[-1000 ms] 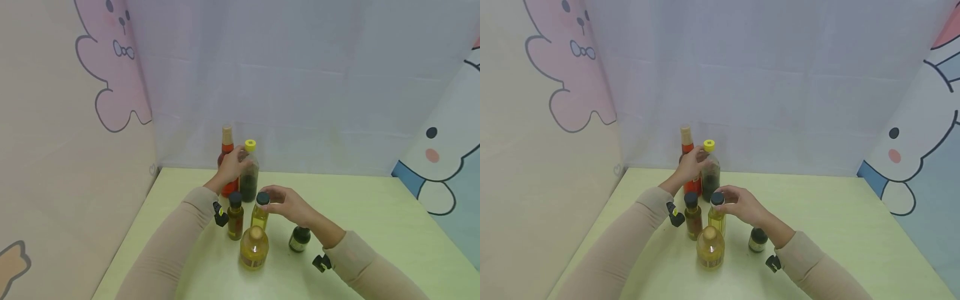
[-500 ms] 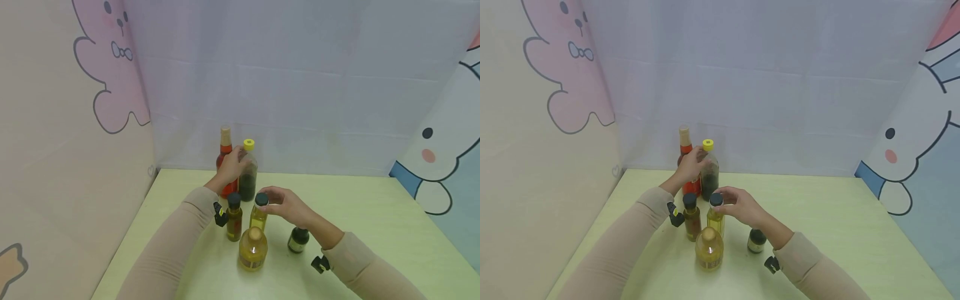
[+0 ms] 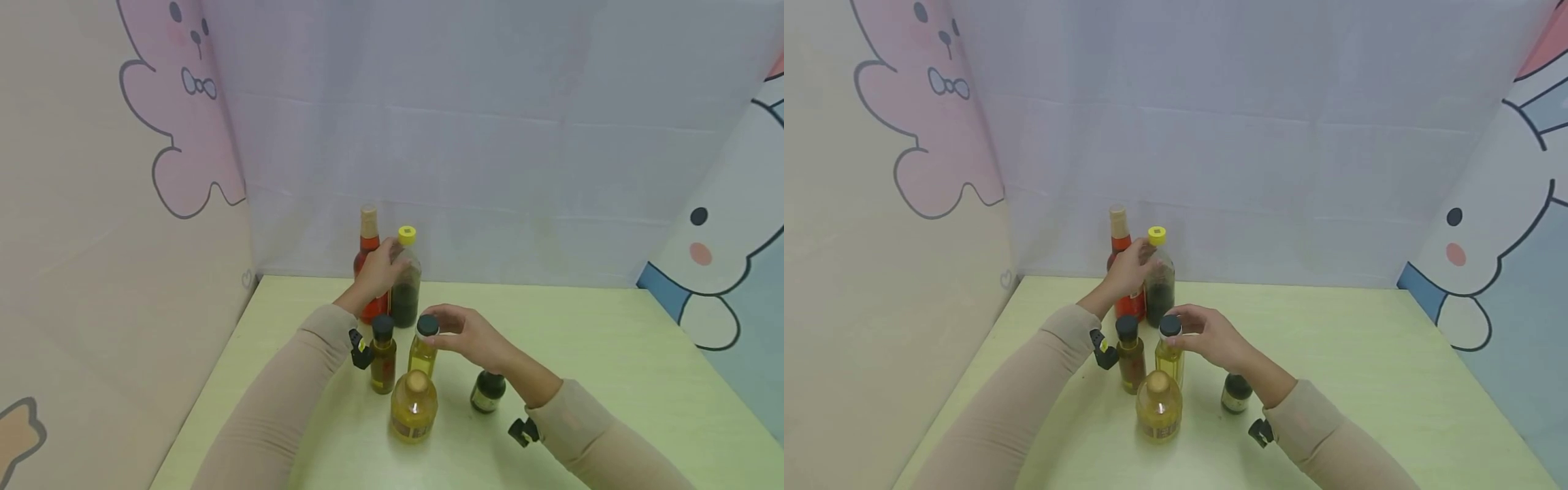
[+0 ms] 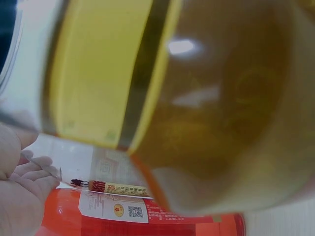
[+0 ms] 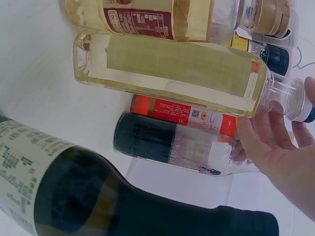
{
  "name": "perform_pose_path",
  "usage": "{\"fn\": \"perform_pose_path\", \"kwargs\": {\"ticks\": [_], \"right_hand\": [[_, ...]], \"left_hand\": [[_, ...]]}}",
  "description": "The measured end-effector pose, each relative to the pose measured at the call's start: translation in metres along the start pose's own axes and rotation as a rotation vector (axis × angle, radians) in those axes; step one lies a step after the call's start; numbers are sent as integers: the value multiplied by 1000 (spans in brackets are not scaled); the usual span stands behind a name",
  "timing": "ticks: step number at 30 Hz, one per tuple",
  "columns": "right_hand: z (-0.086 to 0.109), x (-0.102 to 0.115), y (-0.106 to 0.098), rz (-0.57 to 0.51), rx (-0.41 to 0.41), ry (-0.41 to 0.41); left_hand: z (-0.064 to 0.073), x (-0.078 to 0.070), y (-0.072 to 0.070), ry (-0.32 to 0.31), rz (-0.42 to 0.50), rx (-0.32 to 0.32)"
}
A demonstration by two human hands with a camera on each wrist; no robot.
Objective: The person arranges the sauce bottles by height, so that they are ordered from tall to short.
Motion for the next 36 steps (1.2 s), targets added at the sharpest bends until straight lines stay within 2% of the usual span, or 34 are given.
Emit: {"fn": "perform_pose_path", "kwargs": {"ticks": [9, 17, 24, 29, 36], "right_hand": [[-1, -1, -2, 10, -5, -3], [-1, -2, -2, 5, 0, 3], [-2, 0, -1, 13, -5, -1], [-1, 1, 0, 23, -10, 0], [-1, 0, 0, 25, -9, 8]], "left_hand": [[2, -1, -4, -9, 22, -14], [7, 2, -5, 17, 65, -11], [17, 1, -11, 32, 144, -15], [23, 4, -12, 10, 197, -4], [31, 10, -12, 1, 225, 0]]}}
Point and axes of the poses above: each hand's wrist, its own z-axis away from the middle knuckle, its own y-axis out of the palm, x = y × z, the point moved 7 cm from there along -z, towards the middle knuckle, and after that the axes turned 9 degrees about -z, right-handed, at the moved point
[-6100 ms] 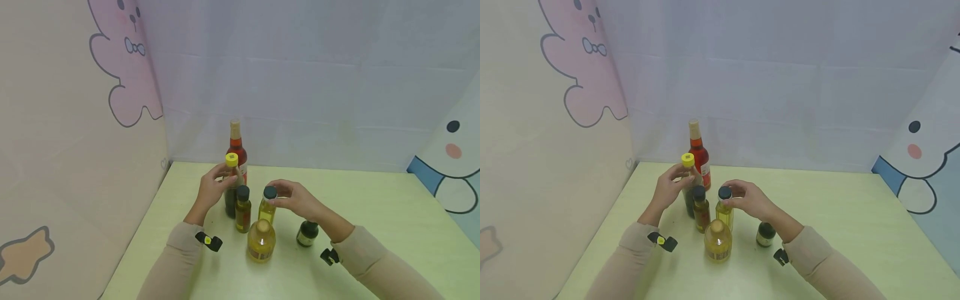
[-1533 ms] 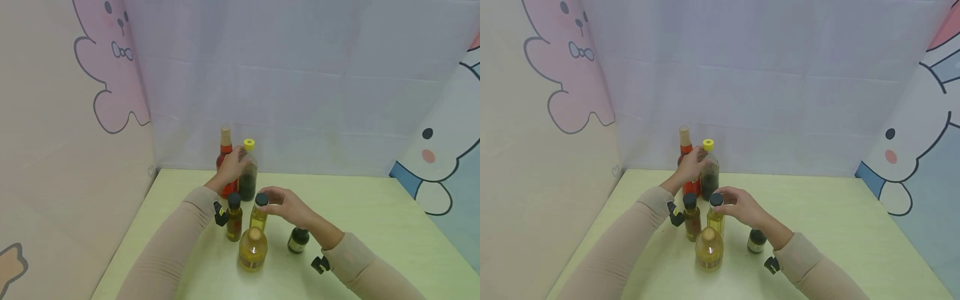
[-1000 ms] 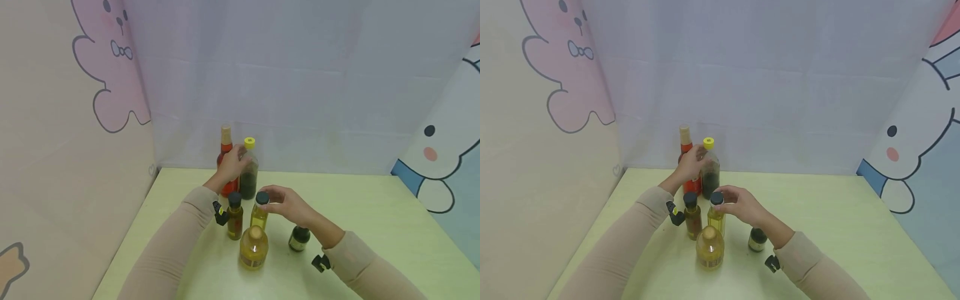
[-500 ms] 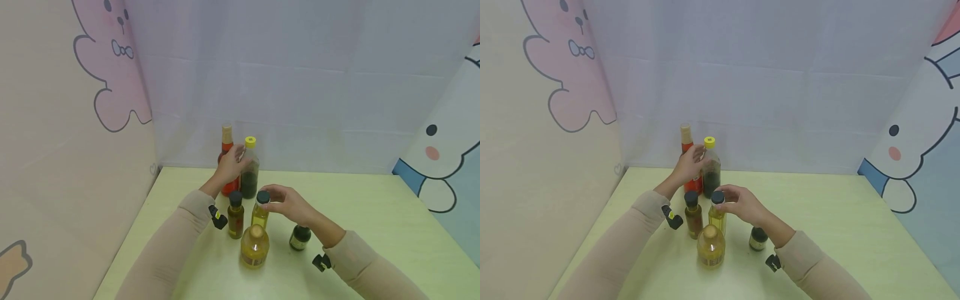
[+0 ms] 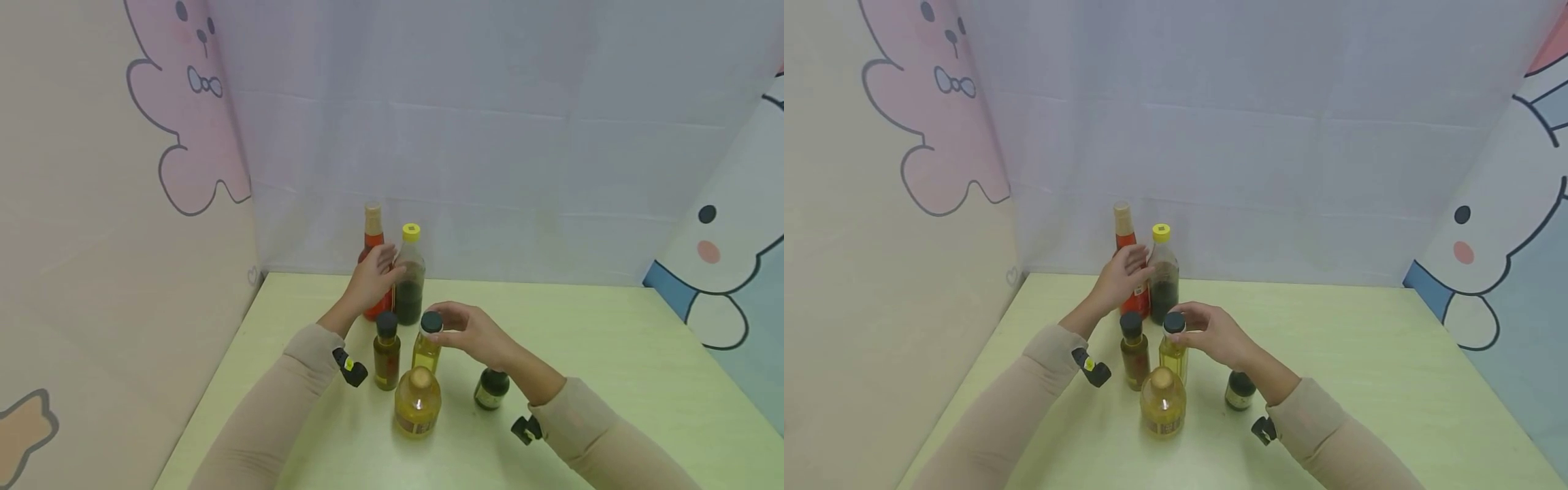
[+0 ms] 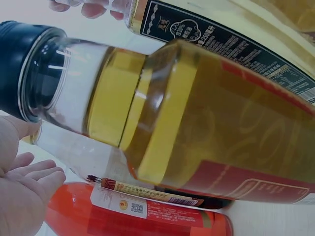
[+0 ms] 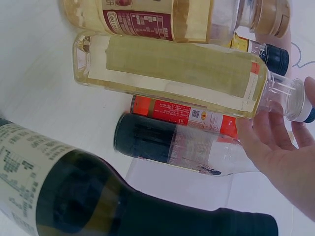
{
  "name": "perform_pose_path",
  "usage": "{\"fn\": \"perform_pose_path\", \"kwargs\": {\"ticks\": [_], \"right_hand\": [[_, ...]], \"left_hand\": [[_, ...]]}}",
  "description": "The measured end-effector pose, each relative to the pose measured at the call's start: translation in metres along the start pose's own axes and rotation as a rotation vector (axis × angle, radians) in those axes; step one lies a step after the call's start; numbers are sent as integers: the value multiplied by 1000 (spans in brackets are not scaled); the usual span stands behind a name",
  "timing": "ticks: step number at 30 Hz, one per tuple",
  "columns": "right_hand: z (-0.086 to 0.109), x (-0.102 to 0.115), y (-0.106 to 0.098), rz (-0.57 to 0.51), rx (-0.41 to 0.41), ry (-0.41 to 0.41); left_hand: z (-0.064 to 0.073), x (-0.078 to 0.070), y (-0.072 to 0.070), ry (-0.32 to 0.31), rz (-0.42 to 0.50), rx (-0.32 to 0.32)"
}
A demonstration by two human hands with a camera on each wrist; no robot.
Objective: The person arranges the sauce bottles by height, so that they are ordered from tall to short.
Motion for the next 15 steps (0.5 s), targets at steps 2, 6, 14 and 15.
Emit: {"fn": "perform_pose_path", "kwargs": {"ticks": [2, 6, 14, 15], "right_hand": [[0, -1, 0, 4, -2, -2], [0, -1, 0, 1, 2, -7], [0, -1, 0, -5, 0, 2], [0, -1, 0, -3, -1, 3]], "left_hand": [[2, 1, 0, 12, 5, -3], [7, 5, 0, 25, 35, -8], [19, 8, -1, 30, 88, 0], [20, 8, -1, 31, 94, 3]]}}
Point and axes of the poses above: each hand's wrist, its own z-axis away from the middle knuckle, its own y-axis out of the palm, x = y × z, the point moved 7 cm from there along -z, towards the middle knuckle, and after that the axes turned 9 degrees about -z, right-handed, at the moved point
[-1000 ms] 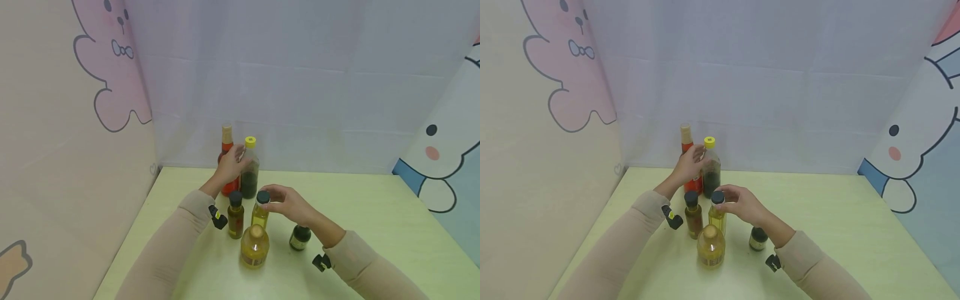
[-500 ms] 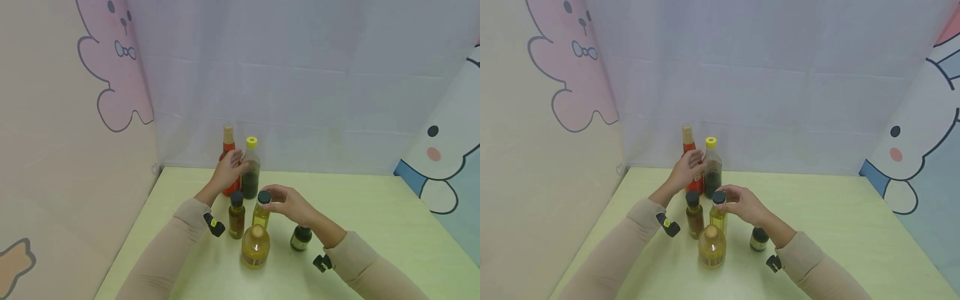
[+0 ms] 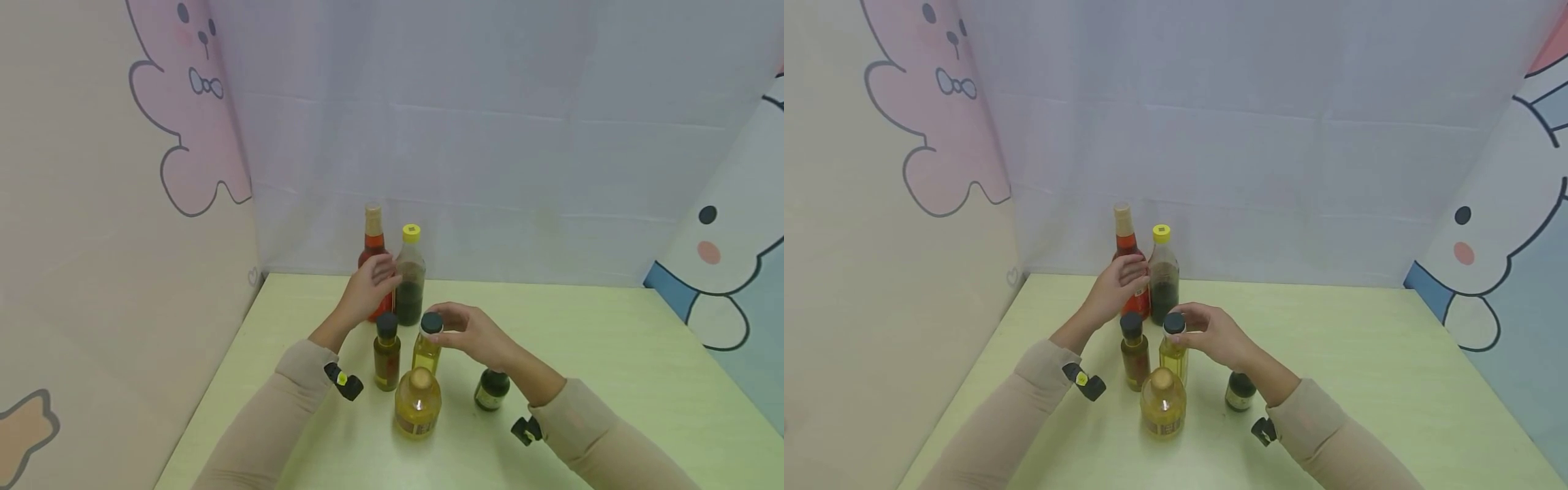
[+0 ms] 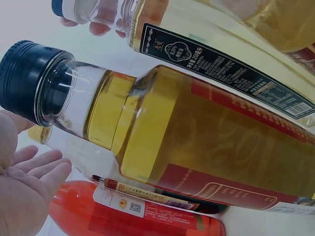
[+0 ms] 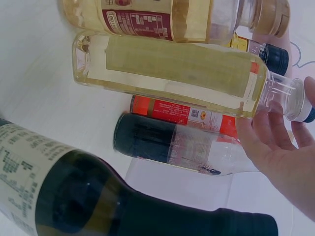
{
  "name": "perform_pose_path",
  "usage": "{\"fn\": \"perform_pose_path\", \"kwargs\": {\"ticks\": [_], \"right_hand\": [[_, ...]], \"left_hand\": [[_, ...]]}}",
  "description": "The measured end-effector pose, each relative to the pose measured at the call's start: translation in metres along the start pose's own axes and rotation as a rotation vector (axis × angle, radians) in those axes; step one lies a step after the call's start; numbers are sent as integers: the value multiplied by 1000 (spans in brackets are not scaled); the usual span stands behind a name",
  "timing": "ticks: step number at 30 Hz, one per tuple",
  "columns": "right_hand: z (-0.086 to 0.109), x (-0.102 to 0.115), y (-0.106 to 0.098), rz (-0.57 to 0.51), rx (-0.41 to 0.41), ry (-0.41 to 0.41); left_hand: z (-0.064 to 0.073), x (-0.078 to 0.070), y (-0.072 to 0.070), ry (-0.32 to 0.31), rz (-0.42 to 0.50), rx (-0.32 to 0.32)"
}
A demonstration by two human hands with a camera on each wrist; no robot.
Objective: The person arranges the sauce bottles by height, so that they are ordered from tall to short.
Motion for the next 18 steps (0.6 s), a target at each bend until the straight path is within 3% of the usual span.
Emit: {"fn": "perform_pose_path", "kwargs": {"ticks": [18], "right_hand": [[-2, 0, 2, -1, 2, -1]], "left_hand": [[24, 4, -3, 35, 56, 11]]}}
Point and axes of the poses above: each hand's wrist, its own z-axis away from the middle knuckle, its own y-axis out of the palm, x = y × z, the point moved 7 cm from there along -z, towards the middle knuckle, and after that the axes turned 9 degrees about -z, right-handed, at the moved point
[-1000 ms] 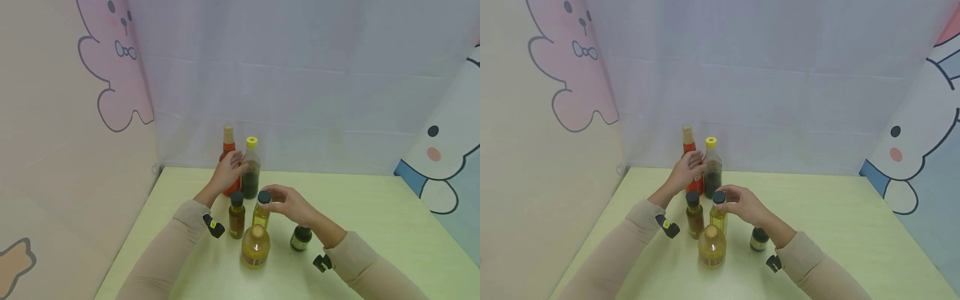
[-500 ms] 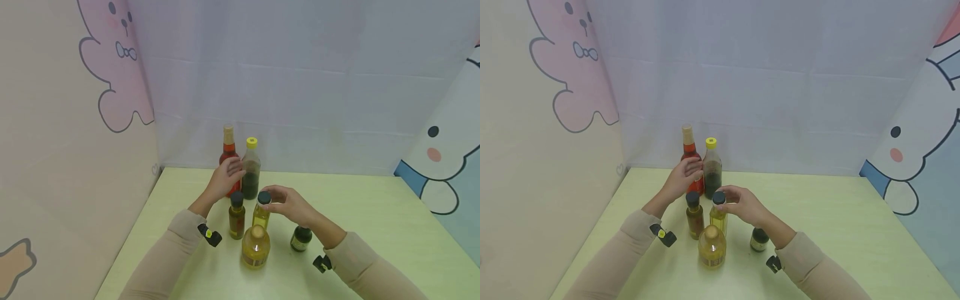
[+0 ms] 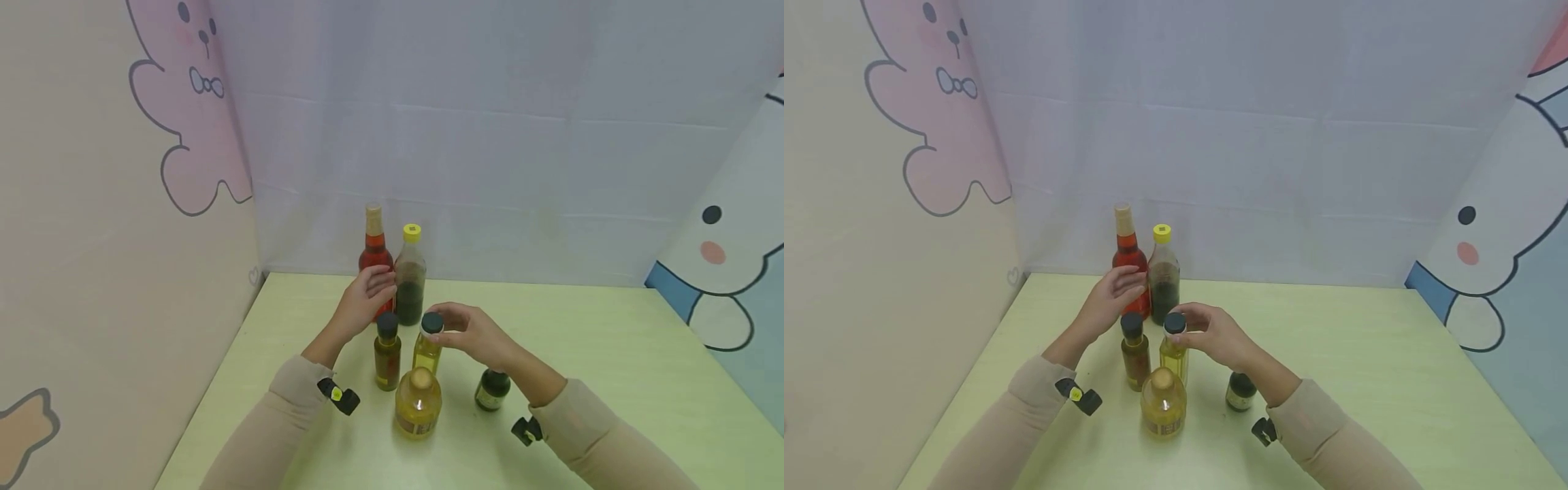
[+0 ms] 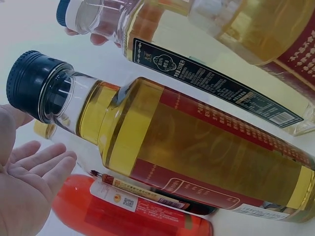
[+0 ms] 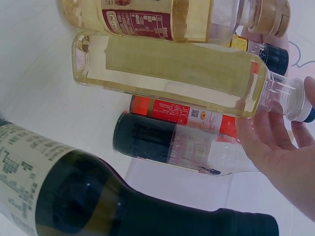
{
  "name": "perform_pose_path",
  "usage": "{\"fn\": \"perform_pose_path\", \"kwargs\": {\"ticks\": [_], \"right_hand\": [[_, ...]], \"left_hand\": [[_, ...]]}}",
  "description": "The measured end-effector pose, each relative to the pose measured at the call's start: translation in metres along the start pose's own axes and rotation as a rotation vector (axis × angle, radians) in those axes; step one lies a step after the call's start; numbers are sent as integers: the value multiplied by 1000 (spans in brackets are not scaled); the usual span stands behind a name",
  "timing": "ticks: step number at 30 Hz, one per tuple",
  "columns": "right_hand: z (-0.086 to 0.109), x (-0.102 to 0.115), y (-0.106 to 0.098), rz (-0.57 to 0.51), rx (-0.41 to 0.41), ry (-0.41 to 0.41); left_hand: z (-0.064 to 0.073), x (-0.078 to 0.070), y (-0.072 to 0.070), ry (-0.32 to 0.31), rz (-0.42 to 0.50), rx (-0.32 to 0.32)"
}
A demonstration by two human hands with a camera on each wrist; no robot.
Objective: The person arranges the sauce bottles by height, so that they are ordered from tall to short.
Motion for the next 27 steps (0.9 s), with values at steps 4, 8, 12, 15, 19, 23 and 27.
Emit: {"fn": "perform_pose_path", "kwargs": {"ticks": [4, 8, 12, 15, 19, 23, 27], "right_hand": [[0, 0, 0, 7, -3, 6], [1, 2, -1, 22, -9, 14], [1, 1, -2, 25, -12, 22], [1, 0, -3, 25, -12, 22], [1, 0, -4, 22, -9, 17], [1, 0, -4, 24, -7, 13], [0, 0, -4, 31, -8, 11]], "left_hand": [[6, 2, -1, 0, 8, -1], [15, -6, -1, -5, 14, 21], [18, -5, 1, -15, 24, 38], [18, 2, 2, -3, 31, 24], [23, 3, 1, -6, 41, 8], [29, 3, 1, -19, 51, 7], [33, 3, 2, 7, 60, 13]]}}
Point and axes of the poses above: each hand's wrist, its own z-axis away from the middle knuckle, its own y-axis out of the palm, x = y × z, the point moved 7 cm from there along -z, towards the middle knuckle, and after that the axes turned 9 degrees about -z, right-handed, at the moved point
